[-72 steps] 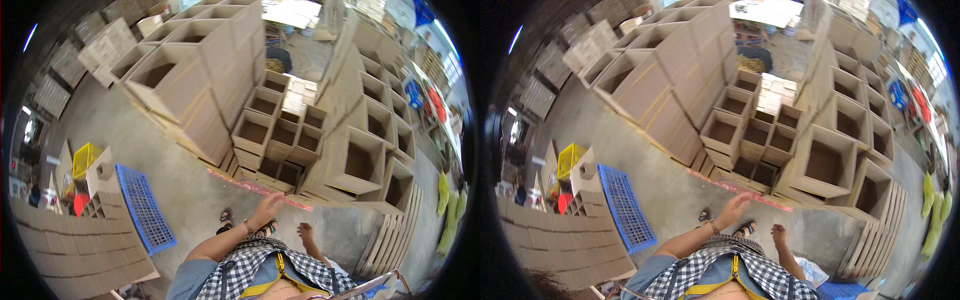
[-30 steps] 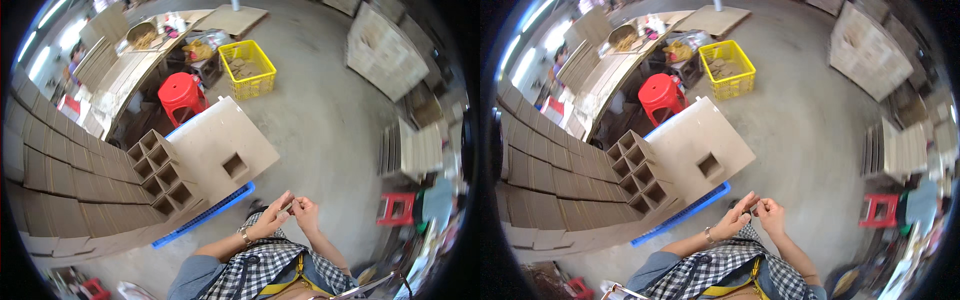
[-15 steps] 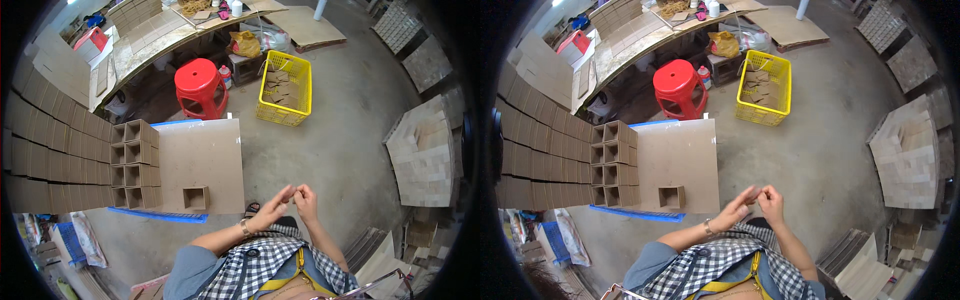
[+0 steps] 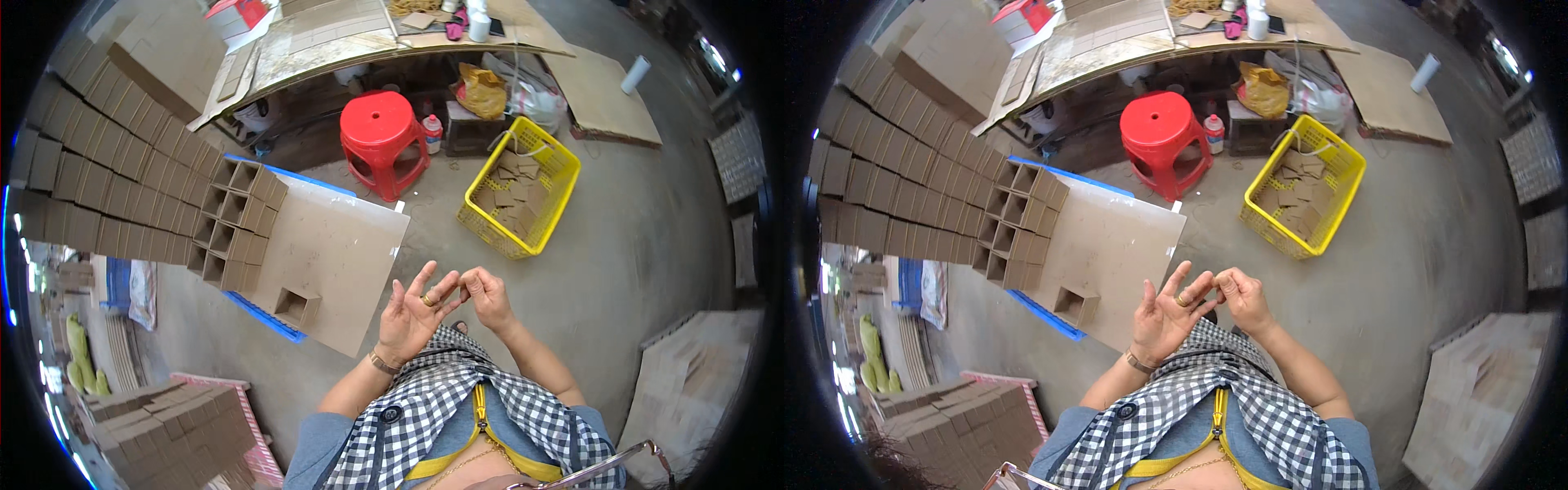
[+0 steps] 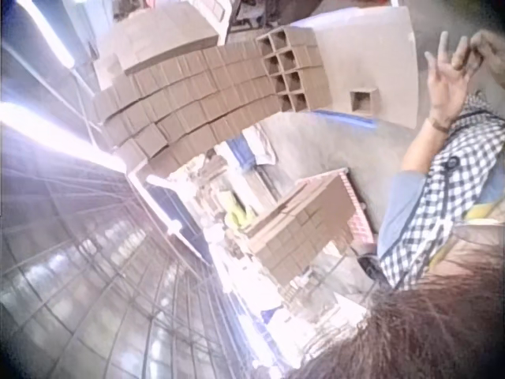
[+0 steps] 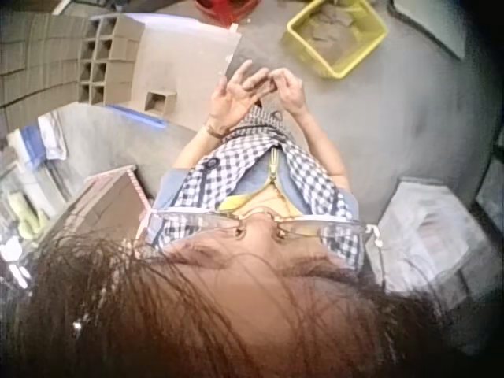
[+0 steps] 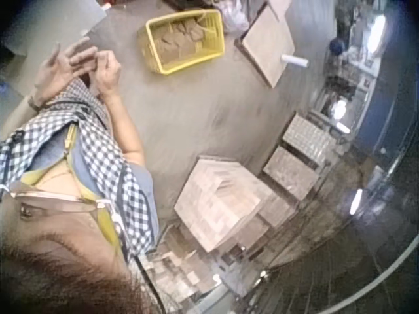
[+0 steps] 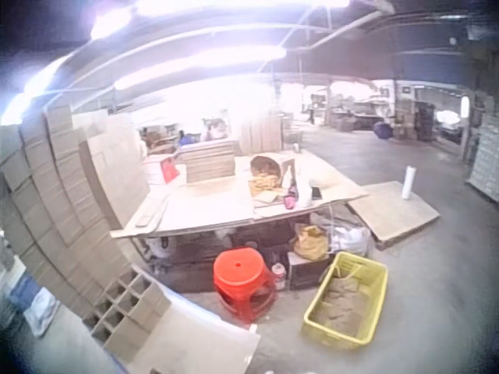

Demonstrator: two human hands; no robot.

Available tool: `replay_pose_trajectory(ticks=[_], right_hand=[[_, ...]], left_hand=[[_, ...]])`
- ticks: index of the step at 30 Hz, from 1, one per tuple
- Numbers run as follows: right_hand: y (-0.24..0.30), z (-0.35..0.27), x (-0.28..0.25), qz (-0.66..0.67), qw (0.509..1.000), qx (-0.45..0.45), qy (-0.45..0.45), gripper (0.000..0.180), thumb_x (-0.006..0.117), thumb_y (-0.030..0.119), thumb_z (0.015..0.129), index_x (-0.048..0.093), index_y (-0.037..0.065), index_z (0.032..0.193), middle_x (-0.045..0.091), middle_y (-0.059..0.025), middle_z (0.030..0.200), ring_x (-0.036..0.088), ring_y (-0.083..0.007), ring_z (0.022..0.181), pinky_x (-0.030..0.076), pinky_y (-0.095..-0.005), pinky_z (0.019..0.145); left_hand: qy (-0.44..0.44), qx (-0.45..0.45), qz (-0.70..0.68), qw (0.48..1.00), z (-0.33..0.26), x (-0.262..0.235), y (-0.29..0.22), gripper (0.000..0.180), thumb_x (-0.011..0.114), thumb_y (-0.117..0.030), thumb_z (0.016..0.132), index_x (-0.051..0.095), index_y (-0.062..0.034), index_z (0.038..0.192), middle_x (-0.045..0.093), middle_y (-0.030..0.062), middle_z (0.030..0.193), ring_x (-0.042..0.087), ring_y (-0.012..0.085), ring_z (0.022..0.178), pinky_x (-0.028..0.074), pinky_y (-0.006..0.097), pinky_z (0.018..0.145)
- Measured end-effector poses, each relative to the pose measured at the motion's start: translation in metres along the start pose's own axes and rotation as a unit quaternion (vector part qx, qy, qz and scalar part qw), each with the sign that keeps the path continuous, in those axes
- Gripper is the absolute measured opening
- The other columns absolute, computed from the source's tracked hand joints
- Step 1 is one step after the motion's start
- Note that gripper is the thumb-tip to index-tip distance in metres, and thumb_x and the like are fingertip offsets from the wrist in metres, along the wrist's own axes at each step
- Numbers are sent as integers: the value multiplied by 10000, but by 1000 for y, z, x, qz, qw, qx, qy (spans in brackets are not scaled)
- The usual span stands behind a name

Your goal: The recorder assembles small cardboard boxes and applies adhesive to a large cardboard sheet.

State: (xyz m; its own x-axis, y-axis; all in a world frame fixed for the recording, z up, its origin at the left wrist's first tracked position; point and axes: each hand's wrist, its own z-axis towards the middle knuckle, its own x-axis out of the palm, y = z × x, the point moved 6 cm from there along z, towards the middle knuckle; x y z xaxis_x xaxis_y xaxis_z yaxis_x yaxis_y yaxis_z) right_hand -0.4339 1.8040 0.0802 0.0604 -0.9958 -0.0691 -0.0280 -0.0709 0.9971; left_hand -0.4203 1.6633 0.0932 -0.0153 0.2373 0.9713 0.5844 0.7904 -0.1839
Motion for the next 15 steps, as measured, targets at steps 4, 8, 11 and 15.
replay_pose_trajectory(ticks=[4, 8, 11, 15], right_hand=[[29, 64, -16, -105, 977, -184, -31, 78, 614, 77, 867, 594, 19, 916, 624, -73, 714, 626, -150, 626, 488, -288, 533], [28, 149, -23, -163, 948, -267, 55, 89, 639, 14, 810, 602, 32, 889, 627, -95, 720, 643, -218, 619, 492, -312, 522], [33, 213, -25, -209, 934, -270, 108, 114, 629, -9, 775, 601, 44, 871, 619, -99, 716, 632, -262, 614, 488, -334, 522], [44, 285, -9, -246, 913, -279, 168, 112, 625, 16, 755, 582, 61, 849, 611, -89, 728, 622, -276, 623, 486, -351, 539]], left_hand=[[5, 35, -26, 999, 54, -2, -16, 656, 281, -548, 951, 201, -117, 1439, 292, 236, 1445, 300, 291, 1344, 234, 458, 1101], [14, 77, -9, 997, 119, -11, -49, 686, 306, -544, 948, 176, -92, 1447, 292, 231, 1447, 297, 284, 1346, 241, 446, 1097], [-14, 103, 69, 992, 164, -9, -77, 708, 333, -527, 949, 140, -74, 1458, 292, 217, 1452, 296, 269, 1348, 249, 431, 1091], [-64, 155, 162, 973, 206, -8, -123, 716, 351, -525, 945, 133, -82, 1462, 335, 208, 1430, 344, 284, 1314, 257, 436, 1088]])
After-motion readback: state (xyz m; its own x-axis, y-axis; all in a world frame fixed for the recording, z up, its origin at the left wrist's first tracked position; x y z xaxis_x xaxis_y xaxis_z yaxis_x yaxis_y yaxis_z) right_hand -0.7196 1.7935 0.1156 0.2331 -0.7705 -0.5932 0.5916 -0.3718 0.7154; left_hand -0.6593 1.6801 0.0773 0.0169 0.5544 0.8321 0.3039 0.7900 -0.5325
